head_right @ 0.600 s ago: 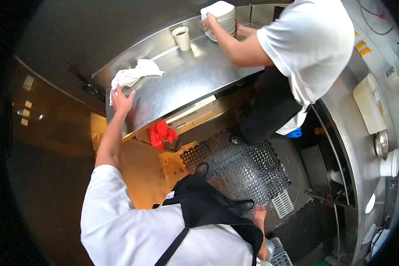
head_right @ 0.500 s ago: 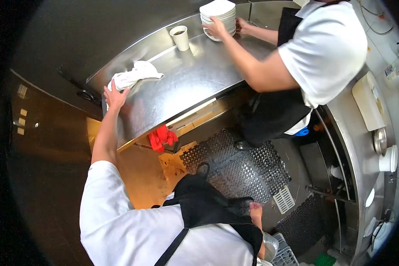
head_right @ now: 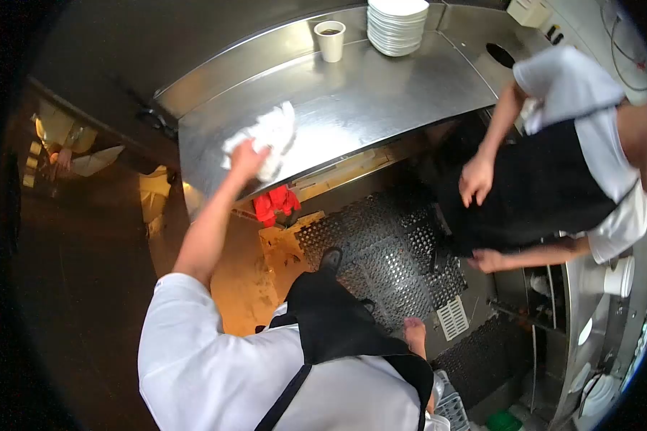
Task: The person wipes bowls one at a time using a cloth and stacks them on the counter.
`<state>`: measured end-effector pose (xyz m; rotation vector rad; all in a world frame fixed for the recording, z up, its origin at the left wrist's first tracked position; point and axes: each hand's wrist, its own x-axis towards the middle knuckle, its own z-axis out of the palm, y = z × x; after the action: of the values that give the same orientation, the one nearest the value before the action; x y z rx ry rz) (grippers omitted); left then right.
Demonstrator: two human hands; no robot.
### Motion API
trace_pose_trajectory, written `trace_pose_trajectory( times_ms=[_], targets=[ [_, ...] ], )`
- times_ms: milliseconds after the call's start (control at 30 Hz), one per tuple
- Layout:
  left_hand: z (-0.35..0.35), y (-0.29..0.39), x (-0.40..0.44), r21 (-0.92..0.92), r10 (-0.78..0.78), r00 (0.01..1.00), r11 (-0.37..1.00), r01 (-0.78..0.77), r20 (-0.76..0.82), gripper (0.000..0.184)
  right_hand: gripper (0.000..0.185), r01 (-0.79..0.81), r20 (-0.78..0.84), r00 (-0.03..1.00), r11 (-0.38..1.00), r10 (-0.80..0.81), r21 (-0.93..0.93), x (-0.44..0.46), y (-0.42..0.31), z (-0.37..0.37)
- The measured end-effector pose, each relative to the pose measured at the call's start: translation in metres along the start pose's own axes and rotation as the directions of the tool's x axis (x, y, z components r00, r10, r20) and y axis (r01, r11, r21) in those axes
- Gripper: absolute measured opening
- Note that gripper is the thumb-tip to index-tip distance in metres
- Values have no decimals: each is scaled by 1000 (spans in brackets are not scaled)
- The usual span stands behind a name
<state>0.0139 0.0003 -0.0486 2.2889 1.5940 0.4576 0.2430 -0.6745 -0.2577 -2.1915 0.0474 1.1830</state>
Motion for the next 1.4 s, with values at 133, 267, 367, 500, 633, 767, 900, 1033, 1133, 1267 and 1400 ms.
trace_pose_trajectory(
  times_ms=[133, 267, 367, 500, 633, 767, 900, 1033, 1133, 1267, 1400],
  targets=[
    [14, 90, -174, -527, 47, 982, 848, 56, 181, 28, 37, 189, 256, 926, 929, -277, 319, 1, -92, 18],
    [67, 152, -284, -692, 197, 903, 708, 137, 381, 36, 77, -6, 466, 670, 624, -578, 782, -102, -236, 42],
    [80, 176, -327, -837, 489, 799, 547, 32, 350, 51, 60, 158, 289, 816, 673, -501, 722, -106, -253, 79],
    [26, 168, -240, -706, 684, 313, 706, -55, 659, 55, 52, 66, 303, 806, 586, -509, 808, -103, -270, 73],
    [5, 179, -114, -670, 480, 852, 704, -234, 207, 63, 44, -12, 306, 864, 593, -399, 805, -55, -269, 79],
    [60, 158, 92, -722, -17, 998, 691, -33, -62, 90, 42, -119, 421, 800, 575, -427, 809, 13, -269, 79],
    [109, 161, 229, -634, -140, 948, 769, -78, -286, 100, 36, -60, 245, 931, 547, -272, 835, 35, -300, 75],
    [124, 184, 289, -665, -163, 945, 743, -71, -283, 106, 33, 25, 79, 978, 480, -195, 877, 45, -329, 66],
    [129, 198, 302, -691, -219, 918, 718, -77, -330, 102, 34, 21, 45, 992, 503, -119, 864, 61, -318, 54],
    [134, 203, 306, -709, -287, 905, 705, -21, -313, 77, 36, 48, -44, 999, 523, -20, 851, 87, -289, 35],
    [127, 219, 285, -704, -208, 927, 706, -79, -312, 64, 42, -3, -68, 992, 565, 104, 825, 69, -355, 14]
  ],
)
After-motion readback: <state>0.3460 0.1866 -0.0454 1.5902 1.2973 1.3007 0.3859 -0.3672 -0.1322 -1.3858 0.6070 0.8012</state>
